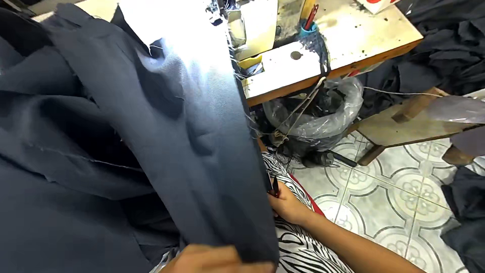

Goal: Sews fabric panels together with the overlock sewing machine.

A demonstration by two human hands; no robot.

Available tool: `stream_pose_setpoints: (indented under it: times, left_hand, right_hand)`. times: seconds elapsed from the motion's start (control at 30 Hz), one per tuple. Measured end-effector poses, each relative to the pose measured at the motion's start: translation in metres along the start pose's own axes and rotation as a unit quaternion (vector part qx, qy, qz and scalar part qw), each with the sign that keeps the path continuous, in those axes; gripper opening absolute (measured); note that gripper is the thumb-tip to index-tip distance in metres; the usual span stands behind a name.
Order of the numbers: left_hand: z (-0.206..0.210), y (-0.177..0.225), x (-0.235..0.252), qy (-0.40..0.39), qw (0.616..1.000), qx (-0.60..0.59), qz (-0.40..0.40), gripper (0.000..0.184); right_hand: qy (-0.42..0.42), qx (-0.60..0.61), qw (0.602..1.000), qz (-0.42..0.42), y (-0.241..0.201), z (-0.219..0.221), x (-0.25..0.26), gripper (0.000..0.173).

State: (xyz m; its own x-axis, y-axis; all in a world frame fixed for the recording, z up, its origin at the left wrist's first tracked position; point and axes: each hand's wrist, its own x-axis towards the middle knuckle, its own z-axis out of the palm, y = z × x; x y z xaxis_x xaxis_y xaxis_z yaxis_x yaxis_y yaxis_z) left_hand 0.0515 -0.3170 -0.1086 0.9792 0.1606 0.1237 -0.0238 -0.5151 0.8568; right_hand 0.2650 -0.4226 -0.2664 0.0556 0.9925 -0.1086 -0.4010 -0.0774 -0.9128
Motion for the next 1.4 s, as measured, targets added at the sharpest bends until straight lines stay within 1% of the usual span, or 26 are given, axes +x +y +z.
stream_pose_setpoints:
  times: [0.1, 0.17, 0.23, 0.3, 0.37, 0.47, 0.53, 0.6, 0.63, 0.67, 0.7, 0.73, 0.8, 0.87, 0.93, 0.97, 1.0, 1.07, 1.1, 1.13, 1.17, 1.2, 1.23, 1.27, 1.33, 1.4]
  left_hand:
    - [0.033, -0.05, 0.017, -0.042, 0.996, 0.07, -0.021, 0.039]
    - [0.054, -0.075, 0.02, -0.036, 0.988, 0.15, -0.022, 0.045]
    - [0.058, -0.079, 0.02, -0.049, 0.983, 0.172, -0.029, 0.047]
    - [0.056, -0.077, 0.021, -0.054, 0.979, 0.195, -0.024, 0.047]
    - [0.055, -0.074, 0.024, -0.059, 0.973, 0.22, -0.021, 0.048]
    - [0.059, -0.074, 0.03, -0.068, 0.961, 0.268, -0.025, 0.045]
    - [0.055, -0.074, 0.035, -0.11, 0.962, 0.246, -0.037, 0.041]
    - [0.031, -0.074, 0.048, -0.156, 0.968, 0.192, -0.049, 0.03]
    - [0.012, -0.075, 0.06, -0.131, 0.971, 0.196, -0.045, 0.026]
    - [-0.01, -0.076, 0.075, -0.063, 0.969, 0.235, -0.035, 0.027]
    - [-0.035, -0.078, 0.093, 0.021, 0.953, 0.302, -0.031, 0.032]
    - [-0.063, -0.082, 0.113, 0.094, 0.919, 0.382, -0.038, 0.04]
    - [-0.121, -0.092, 0.144, 0.154, 0.85, 0.494, -0.096, 0.056]
    - [-0.163, -0.1, 0.163, 0.147, 0.82, 0.52, -0.19, 0.065]
    - [-0.19, -0.107, 0.179, 0.115, 0.814, 0.509, -0.255, 0.073]
    - [-0.201, -0.114, 0.185, 0.101, 0.812, 0.511, -0.264, 0.081]
    - [-0.21, -0.131, 0.19, 0.104, 0.805, 0.53, -0.247, 0.09]
    - [-0.229, -0.189, 0.199, 0.169, 0.776, 0.591, -0.142, 0.11]
    - [-0.236, -0.198, 0.204, 0.173, 0.769, 0.6, -0.136, 0.118]
    - [-0.24, -0.193, 0.21, 0.158, 0.767, 0.602, -0.157, 0.124]
    - [-0.241, -0.168, 0.217, 0.109, 0.774, 0.58, -0.231, 0.127]
    - [-0.245, -0.125, 0.232, 0.007, 0.776, 0.514, -0.365, 0.126]
    - [-0.25, -0.101, 0.246, -0.042, 0.769, 0.461, -0.44, 0.121]
    - [-0.254, -0.094, 0.253, -0.029, 0.775, 0.427, -0.464, 0.115]
    - [-0.264, -0.117, 0.258, 0.025, 0.78, 0.45, -0.435, 0.109]
    - [-0.277, -0.132, 0.267, 0.034, 0.78, 0.454, -0.429, 0.103]
  right_hand:
    - [-0.006, -0.027, 0.999, -0.038, -0.004, 0.002, -0.002, 0.018]
    - [0.019, -0.026, 0.999, -0.016, -0.006, 0.005, -0.003, 0.025]
    - [0.031, -0.011, 0.999, -0.004, -0.004, 0.003, -0.005, 0.03]
    - [0.021, -0.002, 1.0, -0.019, 0.001, -0.002, -0.008, 0.039]
    - [0.014, -0.006, 0.999, -0.043, 0.002, -0.004, -0.008, 0.043]
    - [0.02, -0.039, 0.998, -0.049, 0.001, -0.007, -0.007, 0.041]
    - [0.042, -0.08, 0.995, -0.039, -0.001, -0.008, -0.008, 0.032]
    - [0.049, -0.123, 0.99, -0.05, -0.004, -0.01, -0.008, 0.024]
    - [0.036, -0.144, 0.987, -0.056, -0.007, -0.013, -0.008, 0.023]
    - [0.022, -0.16, 0.985, -0.054, -0.011, -0.015, -0.008, 0.022]
    - [0.016, -0.171, 0.984, -0.045, -0.016, -0.015, -0.008, 0.02]
    - [0.019, -0.176, 0.984, -0.035, -0.02, -0.015, -0.006, 0.018]
    - [0.04, -0.158, 0.986, -0.021, -0.026, -0.014, 0.003, 0.016]
    - [0.051, -0.135, 0.989, -0.02, -0.031, -0.017, 0.017, 0.016]
    - [0.052, -0.123, 0.991, -0.022, -0.035, -0.022, 0.034, 0.016]
    - [0.056, -0.121, 0.991, -0.024, -0.035, -0.024, 0.043, 0.016]
    - [0.062, -0.117, 0.991, -0.027, -0.035, -0.026, 0.052, 0.016]
    - [0.063, -0.106, 0.992, -0.037, -0.036, -0.031, 0.071, 0.017]
    - [0.066, -0.104, 0.991, -0.043, -0.037, -0.034, 0.08, 0.016]
    - [0.066, -0.104, 0.991, -0.05, -0.038, -0.036, 0.09, 0.016]
    - [0.062, -0.104, 0.991, -0.055, -0.041, -0.038, 0.099, 0.015]
    - [0.06, -0.106, 0.991, -0.061, -0.044, -0.04, 0.108, 0.014]
    - [0.058, -0.108, 0.99, -0.067, -0.047, -0.041, 0.116, 0.014]
    - [0.06, -0.111, 0.989, -0.07, -0.052, -0.043, 0.124, 0.014]
    - [0.071, -0.119, 0.988, -0.073, -0.064, -0.043, 0.138, 0.013]
    - [0.086, -0.134, 0.985, -0.072, -0.078, -0.041, 0.153, 0.014]
